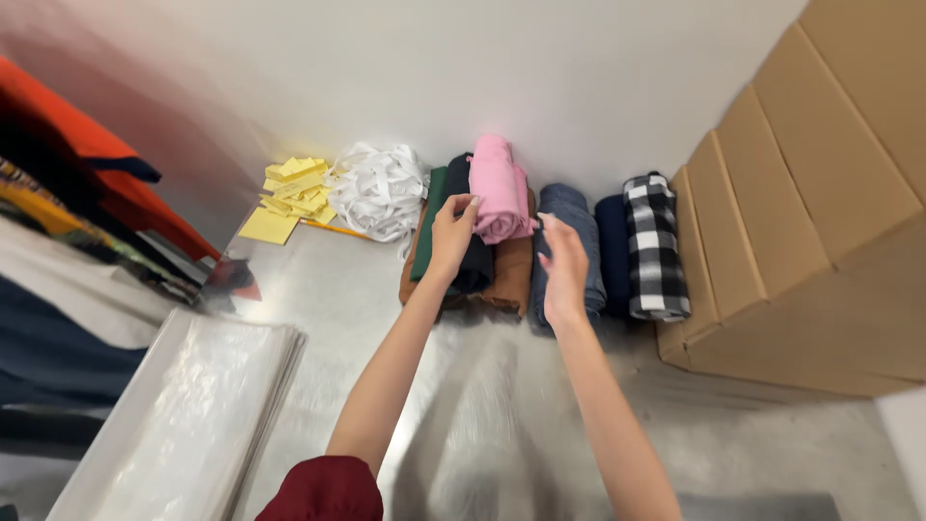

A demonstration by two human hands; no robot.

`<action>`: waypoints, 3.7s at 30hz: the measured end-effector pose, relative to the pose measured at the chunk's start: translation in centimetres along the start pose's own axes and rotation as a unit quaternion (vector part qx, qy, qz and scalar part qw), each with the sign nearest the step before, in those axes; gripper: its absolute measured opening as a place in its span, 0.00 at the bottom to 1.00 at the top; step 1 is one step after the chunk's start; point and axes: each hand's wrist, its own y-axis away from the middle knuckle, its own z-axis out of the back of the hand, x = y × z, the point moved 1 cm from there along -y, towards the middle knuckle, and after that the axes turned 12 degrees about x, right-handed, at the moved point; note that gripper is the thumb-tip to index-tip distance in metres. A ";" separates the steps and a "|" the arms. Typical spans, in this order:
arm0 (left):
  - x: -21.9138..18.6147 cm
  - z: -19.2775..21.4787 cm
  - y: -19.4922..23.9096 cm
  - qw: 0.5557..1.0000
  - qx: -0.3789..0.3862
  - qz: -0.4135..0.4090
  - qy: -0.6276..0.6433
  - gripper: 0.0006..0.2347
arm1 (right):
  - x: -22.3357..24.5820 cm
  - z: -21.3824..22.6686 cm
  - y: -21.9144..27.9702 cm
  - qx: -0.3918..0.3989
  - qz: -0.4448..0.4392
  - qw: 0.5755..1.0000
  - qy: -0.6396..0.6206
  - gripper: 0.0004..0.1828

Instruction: The person takes a black garment, a pink dress, a pink top, and two pairs of jeans from a clothing rack. They fold each item by hand on a metal table and place them into a neat stack alongside other folded clothes.

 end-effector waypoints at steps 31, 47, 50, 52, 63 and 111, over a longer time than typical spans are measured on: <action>1.3 47.6 52.9 0.899 -0.291 -0.130 0.299 0.06 | -8.5 -35.1 42.1 0.184 -0.072 0.909 -0.366 0.06; 0.0 55.5 51.8 0.928 -0.198 -0.102 0.299 0.06 | -15.7 -55.9 45.0 0.375 -0.076 0.923 -0.051 0.18; -1.5 57.2 48.8 0.937 -0.191 -0.129 0.261 0.10 | -16.6 -59.2 41.1 0.355 -0.046 0.932 -0.053 0.10; -2.6 58.5 46.9 0.944 -0.184 -0.142 0.233 0.12 | -16.9 -61.6 38.6 0.337 -0.025 0.940 -0.045 0.06; -5.6 62.8 33.5 0.970 -0.100 -0.183 0.128 0.33 | -14.5 -70.4 26.0 0.380 0.098 0.919 0.036 0.28; 4.2 70.2 29.5 0.901 -0.282 -0.272 -0.186 0.13 | -20.5 -69.0 24.0 0.271 0.388 0.850 0.232 0.22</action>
